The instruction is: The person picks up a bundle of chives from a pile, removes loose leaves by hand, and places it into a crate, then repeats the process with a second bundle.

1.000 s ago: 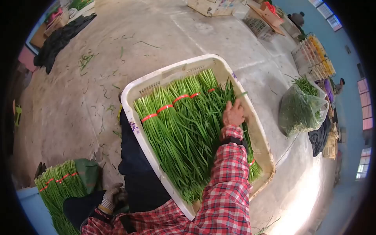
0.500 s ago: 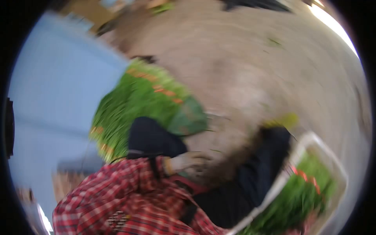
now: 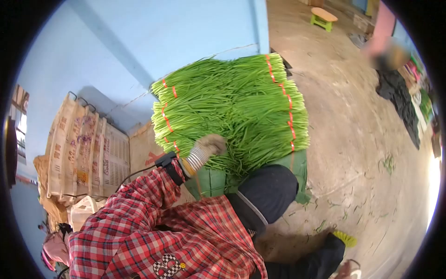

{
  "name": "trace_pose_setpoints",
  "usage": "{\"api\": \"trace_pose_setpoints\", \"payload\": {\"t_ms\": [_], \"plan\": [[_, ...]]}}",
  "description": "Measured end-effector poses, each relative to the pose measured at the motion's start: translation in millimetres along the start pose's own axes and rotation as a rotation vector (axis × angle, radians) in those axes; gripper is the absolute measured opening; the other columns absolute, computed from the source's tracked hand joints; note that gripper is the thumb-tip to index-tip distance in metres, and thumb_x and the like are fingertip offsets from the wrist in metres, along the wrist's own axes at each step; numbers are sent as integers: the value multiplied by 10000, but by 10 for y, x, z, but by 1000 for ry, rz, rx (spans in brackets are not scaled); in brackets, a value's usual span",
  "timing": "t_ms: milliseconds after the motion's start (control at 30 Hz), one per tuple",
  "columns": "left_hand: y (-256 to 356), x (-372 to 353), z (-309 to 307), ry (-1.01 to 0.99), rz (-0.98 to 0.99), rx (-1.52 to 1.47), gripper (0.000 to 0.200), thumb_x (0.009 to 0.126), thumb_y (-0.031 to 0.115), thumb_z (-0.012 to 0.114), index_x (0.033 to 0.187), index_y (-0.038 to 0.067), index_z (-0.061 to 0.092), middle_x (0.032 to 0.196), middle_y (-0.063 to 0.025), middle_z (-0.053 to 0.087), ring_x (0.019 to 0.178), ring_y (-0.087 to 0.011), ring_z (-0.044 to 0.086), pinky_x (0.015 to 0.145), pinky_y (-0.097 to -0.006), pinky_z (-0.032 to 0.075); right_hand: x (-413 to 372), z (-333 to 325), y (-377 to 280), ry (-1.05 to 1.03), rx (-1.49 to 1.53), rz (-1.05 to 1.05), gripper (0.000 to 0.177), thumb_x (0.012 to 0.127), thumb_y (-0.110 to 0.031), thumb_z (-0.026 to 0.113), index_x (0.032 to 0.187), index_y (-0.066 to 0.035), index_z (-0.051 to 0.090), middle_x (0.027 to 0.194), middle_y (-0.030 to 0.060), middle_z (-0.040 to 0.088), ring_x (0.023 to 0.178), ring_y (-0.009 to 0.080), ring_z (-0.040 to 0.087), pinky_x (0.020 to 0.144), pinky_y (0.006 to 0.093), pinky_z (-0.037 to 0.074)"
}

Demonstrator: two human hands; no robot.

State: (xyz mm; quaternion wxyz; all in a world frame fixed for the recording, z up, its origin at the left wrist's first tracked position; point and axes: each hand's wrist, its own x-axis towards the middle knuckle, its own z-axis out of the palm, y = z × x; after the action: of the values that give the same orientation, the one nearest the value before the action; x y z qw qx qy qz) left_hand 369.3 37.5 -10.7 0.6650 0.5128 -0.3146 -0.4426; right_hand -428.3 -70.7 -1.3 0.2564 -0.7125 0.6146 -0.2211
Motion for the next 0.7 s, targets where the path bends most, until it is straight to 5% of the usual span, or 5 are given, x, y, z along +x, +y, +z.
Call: {"api": "trace_pose_setpoints", "payload": {"t_ms": [100,167,233,567,700], "plan": [[-786,321,-1568,430,175,-165,289,801,11,579,1086,10,624,958,-138,656,986,-250,614,895,-333,486,-85,419,-549,-289,-228,233,382,887,-88,598,1254,8,561,1141,154,634,1049,222,596,923,334,453],[-371,256,-1926,633,41,1106,471,765,80,644,1225,38,551,1157,-176,615,1107,-298,580,989,-357,438,-225,564,-55,-296,-296,189,389,898,-139,581,1257,12,556,1178,193,624,1102,287,592,960,370,446],[-84,351,-2288,672,-70,1249,731,690,151,729,1348,21,438,1299,-223,517,1211,-373,495,1047,-360,386,-417,589,-290,-336,-567,202,408,906,-169,566,1267,18,541,1205,212,605,1133,327,570,986,389,429],[157,1168,-3667,396,-574,1559,1077,653,372,757,1489,47,160,1529,-191,227,1409,-385,212,1142,-407,250,-804,827,-1132,-252,-775,569,470,955,-263,437,1348,-6,457,1359,243,469,1273,389,426,1075,425,331],[249,1459,-3751,243,-778,1566,1163,608,391,799,1498,68,124,1457,-220,363,1329,-364,385,1080,-410,362,-820,835,-1034,-216,-709,504,452,950,-253,428,1325,-4,476,1360,232,467,1267,395,423,1091,427,311]]}}
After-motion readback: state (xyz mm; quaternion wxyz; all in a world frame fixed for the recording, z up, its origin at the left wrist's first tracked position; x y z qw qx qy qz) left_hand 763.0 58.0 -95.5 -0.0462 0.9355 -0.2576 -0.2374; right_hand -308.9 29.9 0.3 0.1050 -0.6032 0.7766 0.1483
